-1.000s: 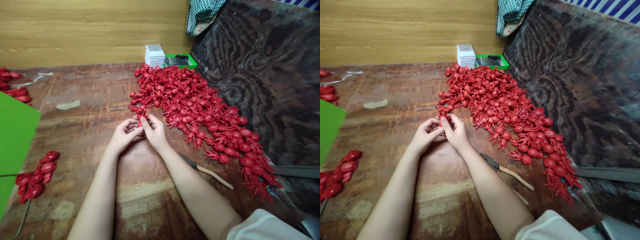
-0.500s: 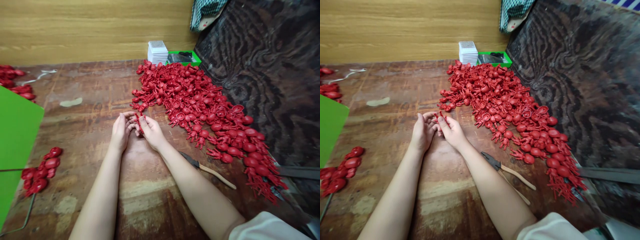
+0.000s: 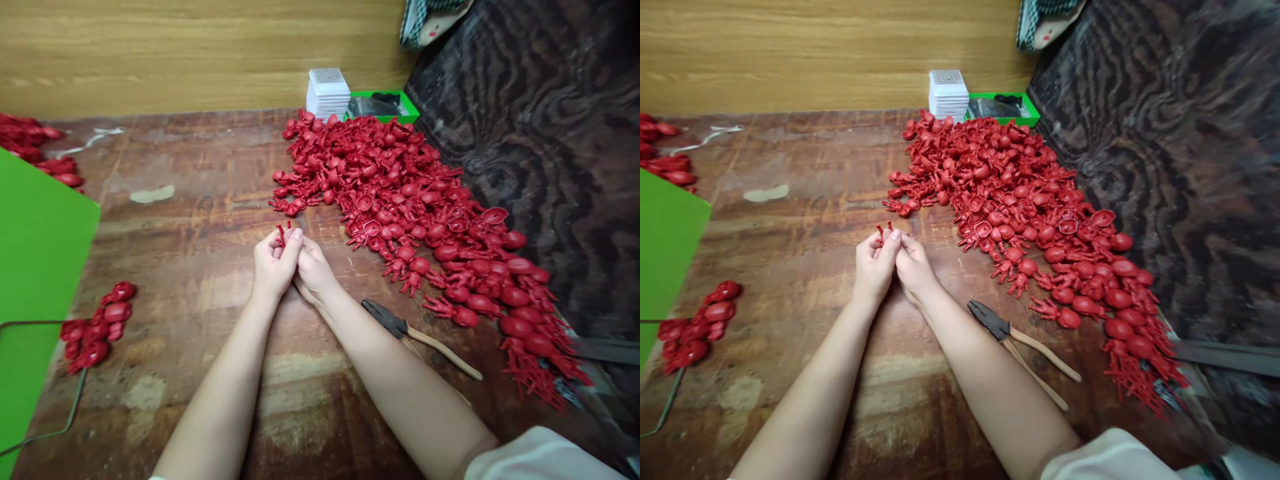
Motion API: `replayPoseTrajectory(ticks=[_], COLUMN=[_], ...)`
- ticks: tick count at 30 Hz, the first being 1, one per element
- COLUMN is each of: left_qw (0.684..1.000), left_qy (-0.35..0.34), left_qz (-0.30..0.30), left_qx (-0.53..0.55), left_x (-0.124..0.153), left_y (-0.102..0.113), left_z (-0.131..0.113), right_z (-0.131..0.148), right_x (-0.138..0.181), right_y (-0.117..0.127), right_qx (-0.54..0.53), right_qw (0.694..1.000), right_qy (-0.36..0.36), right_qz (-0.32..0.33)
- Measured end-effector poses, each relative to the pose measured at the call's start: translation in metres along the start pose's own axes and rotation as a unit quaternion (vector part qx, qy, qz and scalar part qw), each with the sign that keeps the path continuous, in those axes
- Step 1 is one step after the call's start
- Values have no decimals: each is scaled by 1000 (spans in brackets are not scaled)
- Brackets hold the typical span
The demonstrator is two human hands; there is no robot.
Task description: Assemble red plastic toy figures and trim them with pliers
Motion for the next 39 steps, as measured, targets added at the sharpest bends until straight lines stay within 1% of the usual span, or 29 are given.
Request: replayPoseTrajectory(ticks=[7,10,14,17,21,24,26,27,29,30,32,34,35,37,39], left_qw=[999,999,999,998,995,991,986,983,975,970,963,958,956,957,958], left_qy=[-2,10,39,59,71,94,121,135,158,166,171,168,165,160,155], left_qz=[-20,-26,-15,6,25,28,14,1,-32,-49,-78,-101,-110,-123,-133], left_qx=[-32,-36,-13,30,71,91,111,125,154,168,194,211,214,211,200], left_x=[4,7,7,3,-1,-5,-10,-12,-16,-18,-21,-24,-25,-23,-13], left_y=[-4,-6,-5,-2,8,19,26,30,36,39,42,43,43,39,35], left_z=[1,4,10,10,5,7,11,13,15,14,9,2,-2,-11,-19], right_z=[-5,-9,-10,-6,6,25,50,66,100,116,138,148,149,149,148], right_x=[1,1,4,10,16,10,13,21,48,68,114,159,179,212,240], right_y=[3,5,6,5,0,-9,-12,-12,-7,-3,10,22,27,34,35], right_qx=[-14,5,54,108,174,194,198,204,182,148,8,-118,-153,-182,-185], right_qw=[999,998,994,984,958,946,946,947,959,969,989,983,977,970,968], right_qy=[-10,-11,-3,35,121,159,174,181,186,182,147,112,102,91,85], right_qz=[-37,-63,-96,-134,-191,-206,-189,-171,-112,-76,13,82,104,134,150])
Point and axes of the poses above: each hand's wrist, its own x-axis away from the middle knuckle, its own y-axis out of the back of the hand, z = x × y, the point moved 2 cm from there along -x, towards the middle knuckle, and after that the axes turned 14 degrees about -y, right-handed, at the moved point
